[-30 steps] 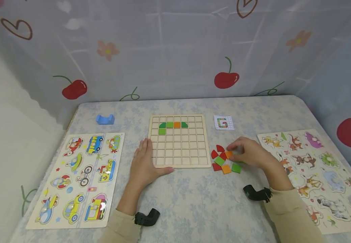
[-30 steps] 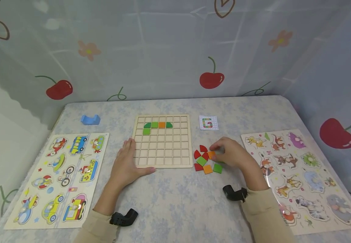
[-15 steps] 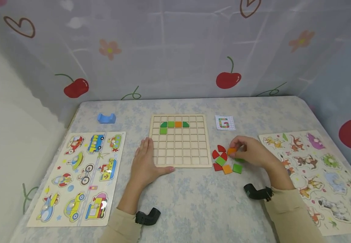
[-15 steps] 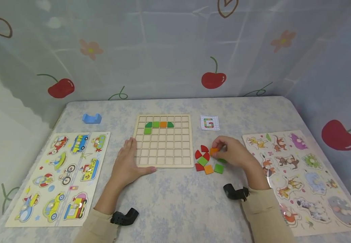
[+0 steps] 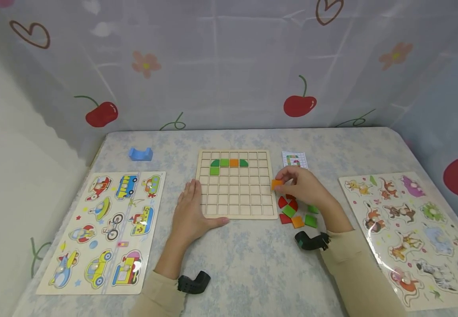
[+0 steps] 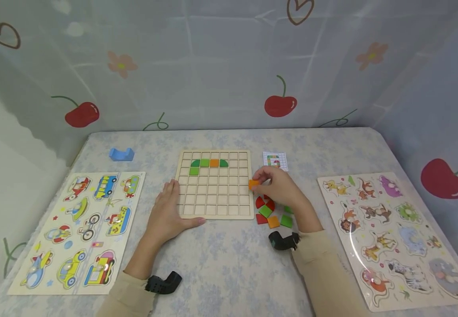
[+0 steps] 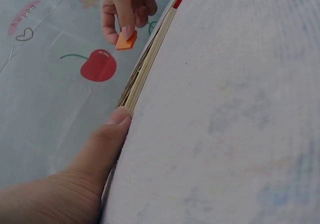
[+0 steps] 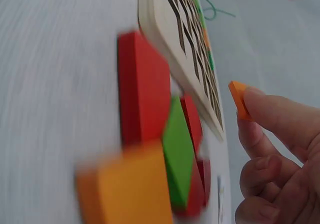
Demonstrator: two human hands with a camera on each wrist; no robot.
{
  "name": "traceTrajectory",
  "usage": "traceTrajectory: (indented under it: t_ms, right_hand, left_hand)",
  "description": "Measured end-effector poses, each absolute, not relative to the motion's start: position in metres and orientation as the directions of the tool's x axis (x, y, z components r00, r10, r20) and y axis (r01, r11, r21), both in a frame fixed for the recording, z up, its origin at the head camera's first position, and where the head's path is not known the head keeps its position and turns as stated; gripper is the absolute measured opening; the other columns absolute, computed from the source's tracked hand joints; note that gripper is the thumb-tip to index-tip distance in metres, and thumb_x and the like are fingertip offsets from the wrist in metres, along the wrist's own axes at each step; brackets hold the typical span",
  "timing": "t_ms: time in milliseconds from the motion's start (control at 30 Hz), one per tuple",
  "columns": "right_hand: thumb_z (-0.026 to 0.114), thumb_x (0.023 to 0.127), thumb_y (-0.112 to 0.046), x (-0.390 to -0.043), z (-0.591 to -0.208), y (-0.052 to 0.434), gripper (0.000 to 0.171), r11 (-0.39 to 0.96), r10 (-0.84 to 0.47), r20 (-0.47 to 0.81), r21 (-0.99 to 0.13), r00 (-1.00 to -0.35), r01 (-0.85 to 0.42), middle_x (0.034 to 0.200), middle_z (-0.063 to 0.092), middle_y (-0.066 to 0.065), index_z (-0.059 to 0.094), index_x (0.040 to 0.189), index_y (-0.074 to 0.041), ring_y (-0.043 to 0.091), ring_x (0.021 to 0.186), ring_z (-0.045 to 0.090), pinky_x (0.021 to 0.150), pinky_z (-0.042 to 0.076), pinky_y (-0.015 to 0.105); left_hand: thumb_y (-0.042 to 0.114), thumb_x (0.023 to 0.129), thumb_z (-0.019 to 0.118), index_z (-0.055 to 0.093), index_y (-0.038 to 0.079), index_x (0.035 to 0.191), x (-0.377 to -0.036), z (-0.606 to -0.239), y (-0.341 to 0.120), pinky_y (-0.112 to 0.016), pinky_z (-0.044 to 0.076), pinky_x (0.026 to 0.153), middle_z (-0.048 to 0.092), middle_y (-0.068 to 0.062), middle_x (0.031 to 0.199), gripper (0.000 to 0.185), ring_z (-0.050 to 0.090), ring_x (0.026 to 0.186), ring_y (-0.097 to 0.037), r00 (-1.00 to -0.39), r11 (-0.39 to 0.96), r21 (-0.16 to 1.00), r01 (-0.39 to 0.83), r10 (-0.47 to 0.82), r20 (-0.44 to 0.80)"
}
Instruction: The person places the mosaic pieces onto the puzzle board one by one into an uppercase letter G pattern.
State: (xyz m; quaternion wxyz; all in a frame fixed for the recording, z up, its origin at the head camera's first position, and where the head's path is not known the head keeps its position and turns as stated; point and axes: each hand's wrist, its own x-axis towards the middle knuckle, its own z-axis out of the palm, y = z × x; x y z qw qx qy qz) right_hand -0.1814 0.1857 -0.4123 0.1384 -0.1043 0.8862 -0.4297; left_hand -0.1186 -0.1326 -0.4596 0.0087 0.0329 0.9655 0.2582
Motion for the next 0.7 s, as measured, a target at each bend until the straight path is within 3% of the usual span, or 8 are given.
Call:
traceTrajectory:
  t_ms: [167, 500, 700]
  right_hand:
    - [0.070, 0.085, -0.026, -0.189, -0.408, 0.148, 0.020, 0.613, -0.306, -0.143, -0.786, -0.941, -0.080, 0.095, 0.059, 0.003, 0.060, 0.101, -0.019, 0.024, 0.060, 0.047, 0.049, 0.043, 0.030]
    - [0.073, 0.083, -0.025, -0.209, -0.419, 0.083, 0.019, 0.557, -0.349, -0.088, -0.821, -0.933, -0.130, 0.094, 0.063, -0.001, 0.062, 0.097, -0.020, 0.016, 0.089, 0.058, 0.073, 0.048, 0.030]
    - [0.075, 0.081, -0.025, -0.215, -0.422, 0.056, 0.020, 0.565, -0.344, -0.090, -0.815, -0.935, -0.129, 0.091, 0.064, -0.002, 0.063, 0.096, -0.020, 0.016, 0.086, 0.057, 0.076, 0.046, 0.030]
  left_hand:
    - [0.079, 0.053, 0.070, 0.009, 0.005, 0.152, -0.119, -0.459, -0.132, -0.044, 0.010, 0.121, 0.007, -0.012, 0.160, 0.138, 0.003, 0.149, -0.026, -0.998, 0.864, 0.500, 0.057, 0.068, -0.003]
    - [0.080, 0.053, 0.069, 0.010, 0.005, 0.152, -0.119, -0.459, -0.133, -0.044, 0.011, 0.121, 0.009, -0.012, 0.160, 0.138, 0.004, 0.149, -0.025, -0.998, 0.869, 0.492, 0.055, 0.064, 0.000]
    - [0.080, 0.055, 0.069, 0.010, 0.005, 0.152, -0.119, -0.459, -0.134, -0.045, 0.011, 0.121, 0.009, -0.012, 0.160, 0.136, 0.004, 0.149, -0.025, -0.997, 0.867, 0.495, 0.065, 0.075, -0.002]
